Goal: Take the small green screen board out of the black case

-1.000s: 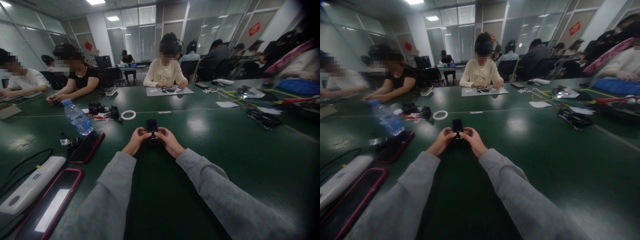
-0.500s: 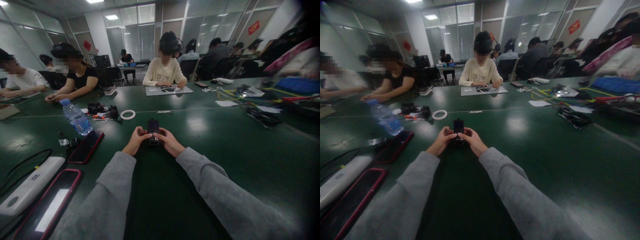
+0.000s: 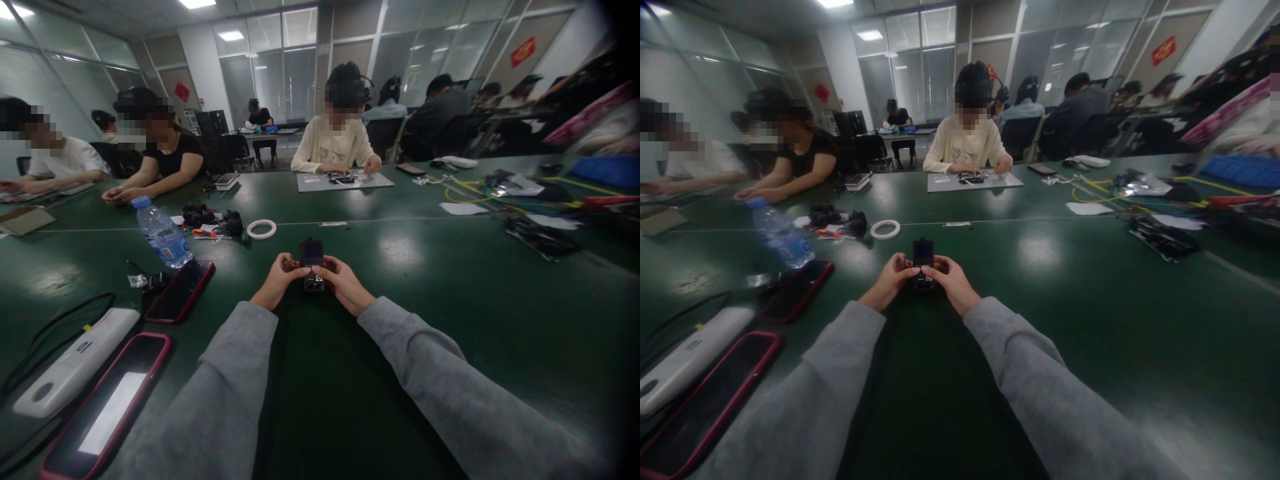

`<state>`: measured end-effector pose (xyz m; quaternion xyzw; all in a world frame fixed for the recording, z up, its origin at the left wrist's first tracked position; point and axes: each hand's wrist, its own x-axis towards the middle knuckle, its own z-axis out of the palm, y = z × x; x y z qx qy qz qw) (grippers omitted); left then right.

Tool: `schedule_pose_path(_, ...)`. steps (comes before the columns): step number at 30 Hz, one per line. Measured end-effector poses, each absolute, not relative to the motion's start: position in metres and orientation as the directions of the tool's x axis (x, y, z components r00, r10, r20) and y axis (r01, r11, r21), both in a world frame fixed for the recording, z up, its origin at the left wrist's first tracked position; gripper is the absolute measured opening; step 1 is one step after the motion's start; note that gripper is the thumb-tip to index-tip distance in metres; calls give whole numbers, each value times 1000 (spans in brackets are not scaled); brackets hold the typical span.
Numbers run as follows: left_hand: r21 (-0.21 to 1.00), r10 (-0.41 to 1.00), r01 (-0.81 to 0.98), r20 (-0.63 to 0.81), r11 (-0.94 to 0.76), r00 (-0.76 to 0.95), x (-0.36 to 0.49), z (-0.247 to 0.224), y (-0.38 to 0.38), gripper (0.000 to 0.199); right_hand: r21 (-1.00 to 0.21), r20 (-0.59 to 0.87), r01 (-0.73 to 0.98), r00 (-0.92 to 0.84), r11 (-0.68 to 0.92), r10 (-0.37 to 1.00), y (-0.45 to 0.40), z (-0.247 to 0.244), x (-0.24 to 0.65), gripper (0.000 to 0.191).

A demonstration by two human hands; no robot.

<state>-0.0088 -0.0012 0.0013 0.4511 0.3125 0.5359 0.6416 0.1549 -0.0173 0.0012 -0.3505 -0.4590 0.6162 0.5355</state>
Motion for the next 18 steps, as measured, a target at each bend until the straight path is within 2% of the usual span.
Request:
schedule_pose_path(9, 903, 967, -418, 10, 100, 254, -10, 6, -2, 49, -965, 66, -263, -171, 19, 983, -18, 0, 156, 54)
schedule_pose_path(18, 923, 976, -383, 56, 28, 208, -7, 3, -2, 45, -961, 73, -276, -155, 27, 985, -18, 1, 153, 53)
